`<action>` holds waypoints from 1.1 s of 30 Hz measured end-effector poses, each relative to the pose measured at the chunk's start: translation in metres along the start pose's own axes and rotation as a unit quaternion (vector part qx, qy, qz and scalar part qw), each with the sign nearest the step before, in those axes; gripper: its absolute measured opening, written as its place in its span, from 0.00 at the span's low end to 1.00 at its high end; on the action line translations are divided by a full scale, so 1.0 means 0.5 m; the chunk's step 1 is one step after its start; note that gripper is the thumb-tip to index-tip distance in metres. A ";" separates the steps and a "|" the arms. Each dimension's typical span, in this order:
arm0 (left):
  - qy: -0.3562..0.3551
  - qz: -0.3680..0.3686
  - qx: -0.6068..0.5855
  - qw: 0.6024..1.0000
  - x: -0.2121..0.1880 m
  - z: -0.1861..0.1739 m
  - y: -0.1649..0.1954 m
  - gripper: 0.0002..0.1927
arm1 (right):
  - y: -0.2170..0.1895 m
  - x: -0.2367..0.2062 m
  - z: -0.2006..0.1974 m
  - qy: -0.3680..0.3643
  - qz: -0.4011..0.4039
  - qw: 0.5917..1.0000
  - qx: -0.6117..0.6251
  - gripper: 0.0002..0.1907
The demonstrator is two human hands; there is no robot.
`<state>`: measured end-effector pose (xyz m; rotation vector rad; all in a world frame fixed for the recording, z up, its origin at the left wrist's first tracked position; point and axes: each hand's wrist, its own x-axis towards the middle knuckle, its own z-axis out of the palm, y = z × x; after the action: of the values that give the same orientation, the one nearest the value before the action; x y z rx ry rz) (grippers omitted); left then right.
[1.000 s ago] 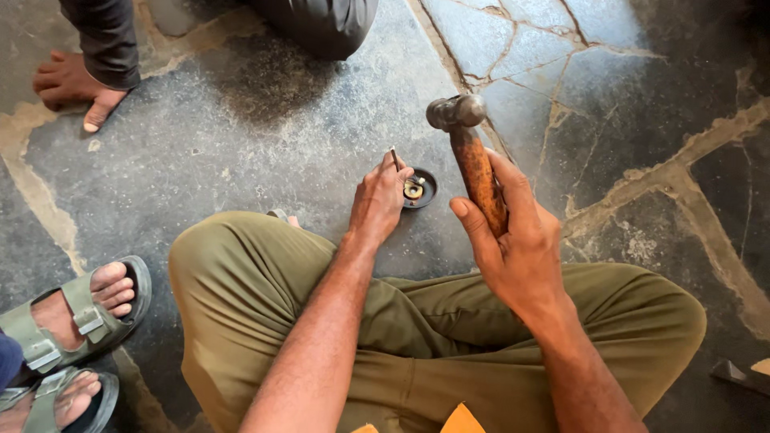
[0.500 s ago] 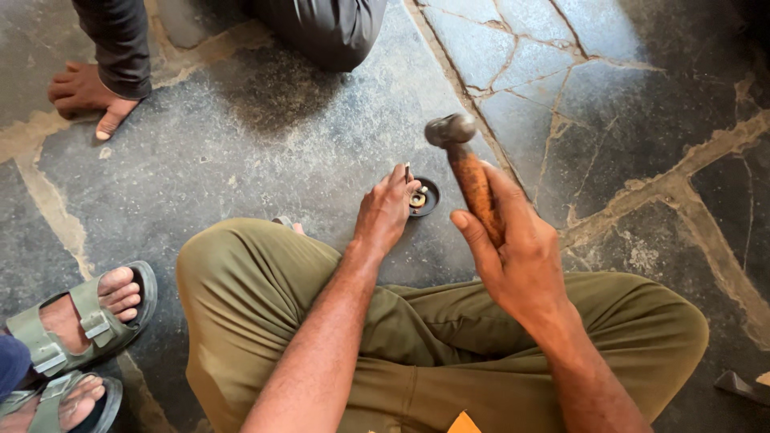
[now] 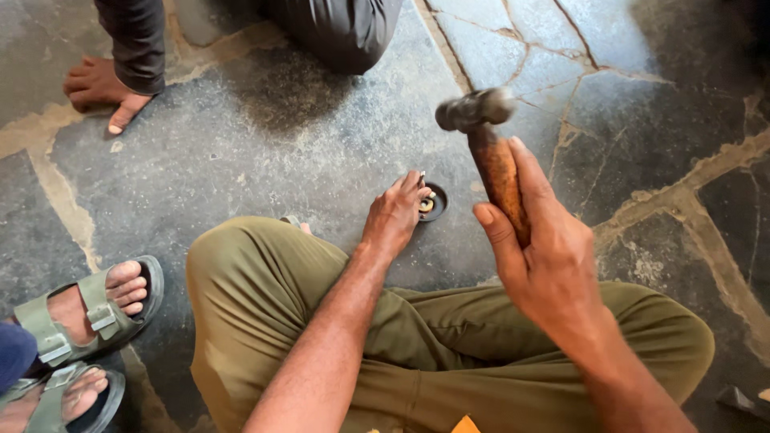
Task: The person sits on the floor and uses a hammer and a metal rod to repeatedly strike a small circular metal object. The person adjusts the object and the rod between strikes, working on the same item throughout the clip.
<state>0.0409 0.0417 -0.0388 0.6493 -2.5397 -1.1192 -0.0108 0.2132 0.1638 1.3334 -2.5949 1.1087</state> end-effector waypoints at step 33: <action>-0.041 0.020 -0.024 0.999 0.027 -0.024 0.004 0.08 | 0.259 -0.120 0.439 0.127 0.517 0.683 0.500 0.14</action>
<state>0.0340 0.0284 -0.0285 0.5497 -2.5740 -1.2133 -0.0028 0.1734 -0.0951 -0.6894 -2.3658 2.7839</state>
